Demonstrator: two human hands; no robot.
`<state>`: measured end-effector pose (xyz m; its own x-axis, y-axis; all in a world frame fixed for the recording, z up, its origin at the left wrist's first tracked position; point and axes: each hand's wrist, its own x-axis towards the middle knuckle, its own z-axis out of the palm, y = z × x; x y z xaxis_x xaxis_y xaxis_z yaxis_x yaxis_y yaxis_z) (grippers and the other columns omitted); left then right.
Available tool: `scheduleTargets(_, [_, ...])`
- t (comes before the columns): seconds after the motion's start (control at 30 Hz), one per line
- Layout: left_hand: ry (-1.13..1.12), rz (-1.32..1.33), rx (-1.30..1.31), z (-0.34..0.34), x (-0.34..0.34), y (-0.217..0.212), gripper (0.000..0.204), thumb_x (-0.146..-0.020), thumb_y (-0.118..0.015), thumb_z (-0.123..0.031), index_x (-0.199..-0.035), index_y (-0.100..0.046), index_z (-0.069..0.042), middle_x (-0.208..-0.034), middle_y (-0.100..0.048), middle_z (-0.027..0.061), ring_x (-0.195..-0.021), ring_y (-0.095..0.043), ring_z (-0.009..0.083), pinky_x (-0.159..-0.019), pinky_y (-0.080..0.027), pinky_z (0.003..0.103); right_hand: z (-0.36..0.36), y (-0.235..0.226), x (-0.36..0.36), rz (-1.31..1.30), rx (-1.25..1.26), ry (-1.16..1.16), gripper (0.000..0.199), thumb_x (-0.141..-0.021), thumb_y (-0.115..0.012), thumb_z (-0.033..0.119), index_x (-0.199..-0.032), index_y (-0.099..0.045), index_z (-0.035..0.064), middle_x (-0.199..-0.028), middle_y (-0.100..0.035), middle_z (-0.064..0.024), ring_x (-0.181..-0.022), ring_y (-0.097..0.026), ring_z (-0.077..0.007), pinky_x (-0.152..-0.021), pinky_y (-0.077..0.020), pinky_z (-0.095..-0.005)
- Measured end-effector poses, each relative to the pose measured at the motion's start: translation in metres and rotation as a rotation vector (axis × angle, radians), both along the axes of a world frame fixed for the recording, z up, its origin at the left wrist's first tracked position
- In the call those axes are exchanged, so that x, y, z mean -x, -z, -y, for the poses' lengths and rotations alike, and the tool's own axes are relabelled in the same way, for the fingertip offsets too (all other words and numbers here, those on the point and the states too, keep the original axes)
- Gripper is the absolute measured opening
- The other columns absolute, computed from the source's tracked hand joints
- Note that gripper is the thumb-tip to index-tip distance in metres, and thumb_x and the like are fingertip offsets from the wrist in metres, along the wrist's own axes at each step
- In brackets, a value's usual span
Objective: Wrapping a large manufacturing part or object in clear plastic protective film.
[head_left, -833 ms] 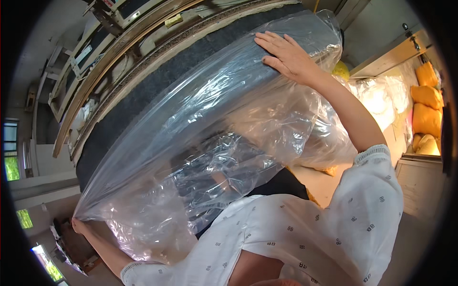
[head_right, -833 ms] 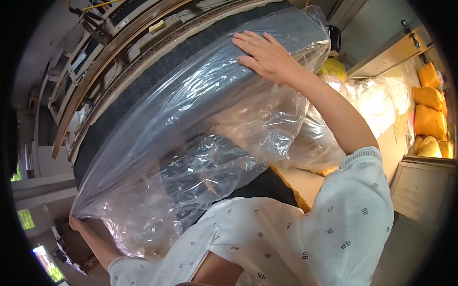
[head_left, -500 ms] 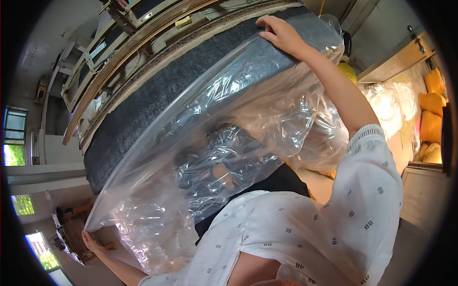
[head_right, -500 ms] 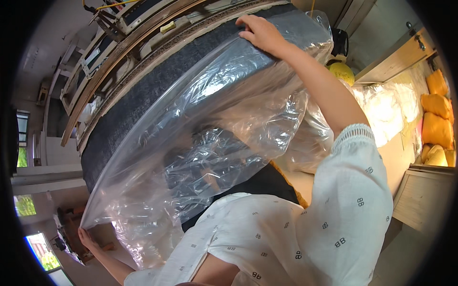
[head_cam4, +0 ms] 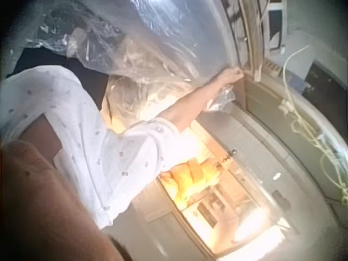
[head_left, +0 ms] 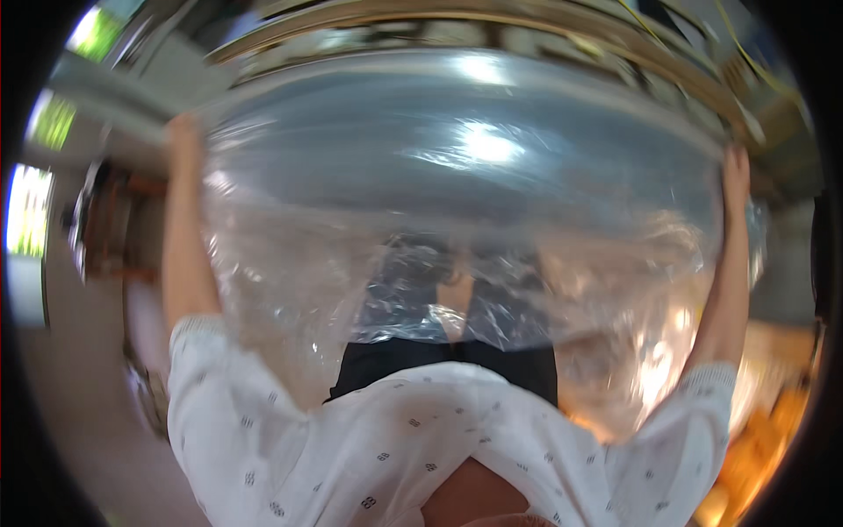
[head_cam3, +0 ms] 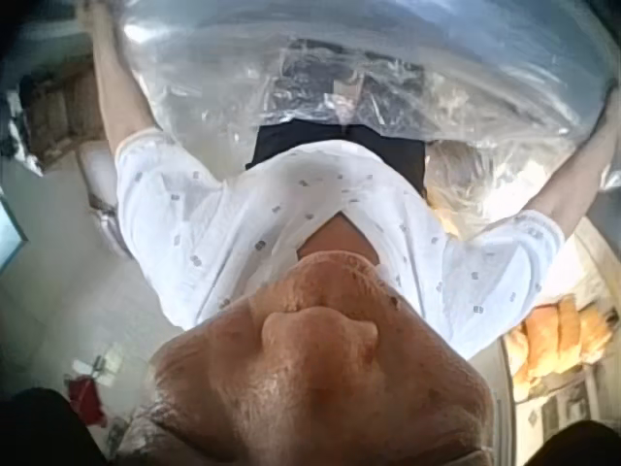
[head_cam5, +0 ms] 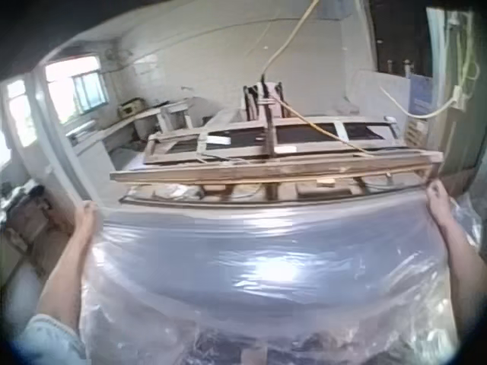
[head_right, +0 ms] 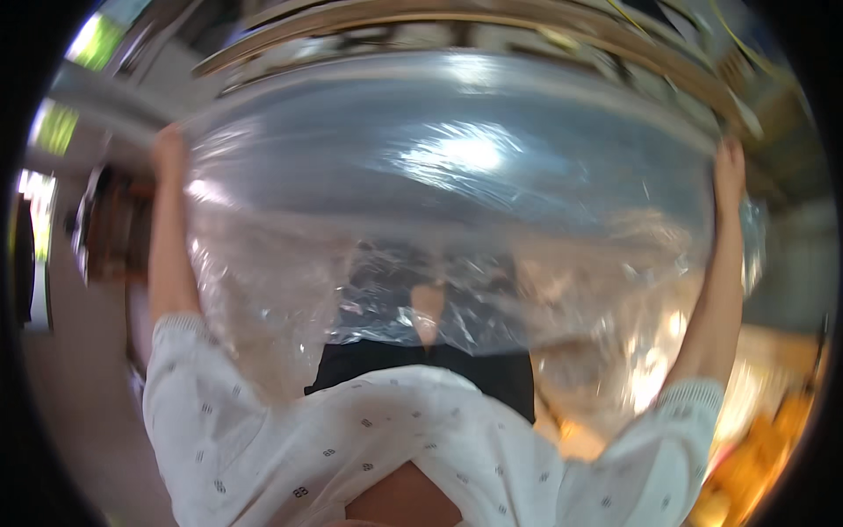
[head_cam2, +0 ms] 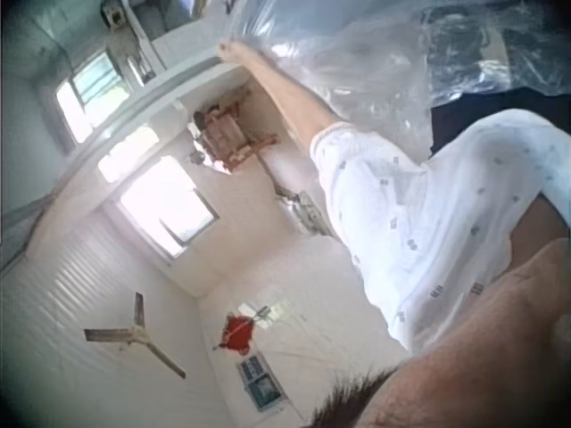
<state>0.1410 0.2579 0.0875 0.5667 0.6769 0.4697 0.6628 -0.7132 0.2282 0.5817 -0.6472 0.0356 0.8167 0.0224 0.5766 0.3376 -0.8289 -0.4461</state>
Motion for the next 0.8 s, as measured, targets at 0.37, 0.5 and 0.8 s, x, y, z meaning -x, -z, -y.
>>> scheduleTargets(0.37, [0.173,0.728,0.492,-0.015,-0.062,0.047,0.021,-0.077,-0.063,-0.021,-0.088,-0.065,-0.003,-0.075,-0.064,0.0027,-0.071,-0.057,0.0090,-0.067,-0.044,0.023,-0.003,0.031,-0.038,-0.088,-0.112,-0.110,0.031,-0.088,-0.054,0.028,-0.100,-0.056,-0.0005,-0.092,-0.058,-0.0061,-0.085,-0.051,-0.0155,-0.080,-0.0394,-0.0260])
scheduleTargets(0.5, [0.161,0.607,0.386,-0.026,-0.089,0.057,0.024,-0.075,-0.064,-0.026,-0.087,-0.067,-0.006,-0.072,-0.063,0.0019,-0.069,-0.056,0.0108,-0.066,-0.044,0.025,0.028,0.030,-0.057,-0.065,-0.111,-0.051,0.032,-0.087,-0.054,0.029,-0.099,-0.056,-0.0011,-0.091,-0.059,-0.0066,-0.084,-0.052,-0.0156,-0.080,-0.0399,-0.0261])
scheduleTargets(0.8, [-0.073,0.604,0.337,-0.041,-0.088,0.054,0.031,-0.068,-0.069,-0.029,-0.085,-0.065,-0.003,-0.078,-0.062,0.0074,-0.076,-0.058,0.0162,-0.071,-0.044,0.028,-0.029,0.011,-0.030,0.040,0.047,0.190,0.042,-0.077,-0.064,0.036,-0.082,-0.058,-0.0051,-0.083,-0.059,-0.0136,-0.075,-0.053,-0.0249,-0.075,-0.0415,-0.0348])
